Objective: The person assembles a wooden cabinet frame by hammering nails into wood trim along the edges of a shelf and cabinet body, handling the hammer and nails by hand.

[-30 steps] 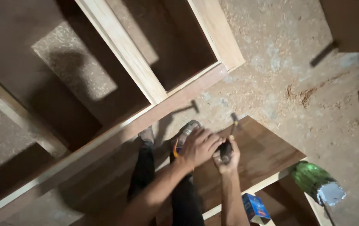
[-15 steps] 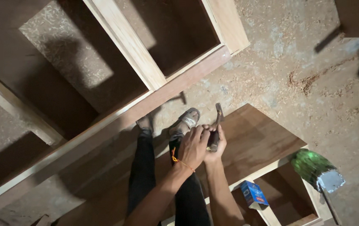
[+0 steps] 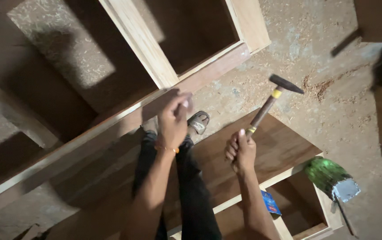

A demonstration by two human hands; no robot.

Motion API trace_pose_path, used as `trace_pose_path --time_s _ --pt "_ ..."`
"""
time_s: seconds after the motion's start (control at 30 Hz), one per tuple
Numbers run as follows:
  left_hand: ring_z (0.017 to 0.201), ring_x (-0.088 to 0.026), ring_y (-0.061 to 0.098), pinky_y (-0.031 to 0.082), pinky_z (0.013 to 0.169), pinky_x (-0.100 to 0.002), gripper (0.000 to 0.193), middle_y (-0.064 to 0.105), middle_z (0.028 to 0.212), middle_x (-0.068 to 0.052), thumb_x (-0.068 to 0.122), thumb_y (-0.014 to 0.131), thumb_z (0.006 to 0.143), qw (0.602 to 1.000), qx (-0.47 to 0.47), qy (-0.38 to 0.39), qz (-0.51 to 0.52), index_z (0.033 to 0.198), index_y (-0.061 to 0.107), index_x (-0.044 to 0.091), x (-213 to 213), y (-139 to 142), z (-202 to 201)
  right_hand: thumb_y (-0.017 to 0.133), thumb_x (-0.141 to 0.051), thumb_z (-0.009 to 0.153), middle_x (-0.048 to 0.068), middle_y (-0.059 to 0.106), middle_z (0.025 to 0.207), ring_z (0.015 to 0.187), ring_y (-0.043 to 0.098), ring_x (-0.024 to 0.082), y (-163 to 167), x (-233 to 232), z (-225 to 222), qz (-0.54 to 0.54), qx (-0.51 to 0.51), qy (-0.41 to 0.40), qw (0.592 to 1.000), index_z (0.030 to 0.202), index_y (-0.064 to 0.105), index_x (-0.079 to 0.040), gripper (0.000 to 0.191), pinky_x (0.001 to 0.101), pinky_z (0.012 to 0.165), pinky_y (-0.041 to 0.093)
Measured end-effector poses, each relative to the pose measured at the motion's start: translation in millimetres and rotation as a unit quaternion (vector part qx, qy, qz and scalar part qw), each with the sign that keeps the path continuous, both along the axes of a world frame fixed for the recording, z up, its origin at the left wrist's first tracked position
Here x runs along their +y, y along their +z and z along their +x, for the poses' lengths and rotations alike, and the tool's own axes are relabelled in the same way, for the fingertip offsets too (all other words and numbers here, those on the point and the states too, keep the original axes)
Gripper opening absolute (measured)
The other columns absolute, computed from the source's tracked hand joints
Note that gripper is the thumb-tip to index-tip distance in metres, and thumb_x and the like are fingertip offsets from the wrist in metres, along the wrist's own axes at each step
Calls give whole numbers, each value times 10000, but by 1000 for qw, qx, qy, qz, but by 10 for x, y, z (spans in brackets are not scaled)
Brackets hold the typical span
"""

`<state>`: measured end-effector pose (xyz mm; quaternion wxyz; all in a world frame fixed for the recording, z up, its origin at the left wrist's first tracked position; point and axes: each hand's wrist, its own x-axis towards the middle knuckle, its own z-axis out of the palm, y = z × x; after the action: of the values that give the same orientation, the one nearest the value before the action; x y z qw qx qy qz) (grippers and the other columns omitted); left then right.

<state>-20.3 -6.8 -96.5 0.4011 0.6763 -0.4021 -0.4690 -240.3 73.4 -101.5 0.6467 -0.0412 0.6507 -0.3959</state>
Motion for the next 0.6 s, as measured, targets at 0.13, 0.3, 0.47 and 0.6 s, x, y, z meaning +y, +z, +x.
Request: trace_pose_path --time_s 0.13,0.3,0.47,0.6 --pt "1028 -173 741 629 893 -291 273 736 1133 -66 -64 641 991 989 79 36 -119 1221 694 72 -252 -82 168 469 -462 1044 -34 330 524 352 280 79 65 157 -68 124 106 95 982 776 507 -103 450 262 316 212" --pt "999 -277 654 559 881 -364 199 672 1029 -87 -32 766 845 950 -219 -36 -219 1013 778 74 -383 -267 213 509 -409 1051 -22 472 578 444 434 68 -48 439 -152 -16 227 203 952 811 551 -74 414 247 401 343" --pt "1065 -189 654 528 971 -366 125 706 1084 16 -15 766 908 941 -207 -64 -260 988 767 81 -467 -485 42 508 -372 1080 -33 489 601 490 448 55 -28 463 -120 -28 216 254 943 817 553 -49 419 245 433 352" --pt "1054 -209 623 485 954 -400 102 704 1051 9 37 762 838 930 -263 -76 -246 906 768 113 -423 -506 20 521 -353 1077 -36 512 619 516 455 47 167 264 10 -36 274 302 912 847 595 -38 397 251 451 347"
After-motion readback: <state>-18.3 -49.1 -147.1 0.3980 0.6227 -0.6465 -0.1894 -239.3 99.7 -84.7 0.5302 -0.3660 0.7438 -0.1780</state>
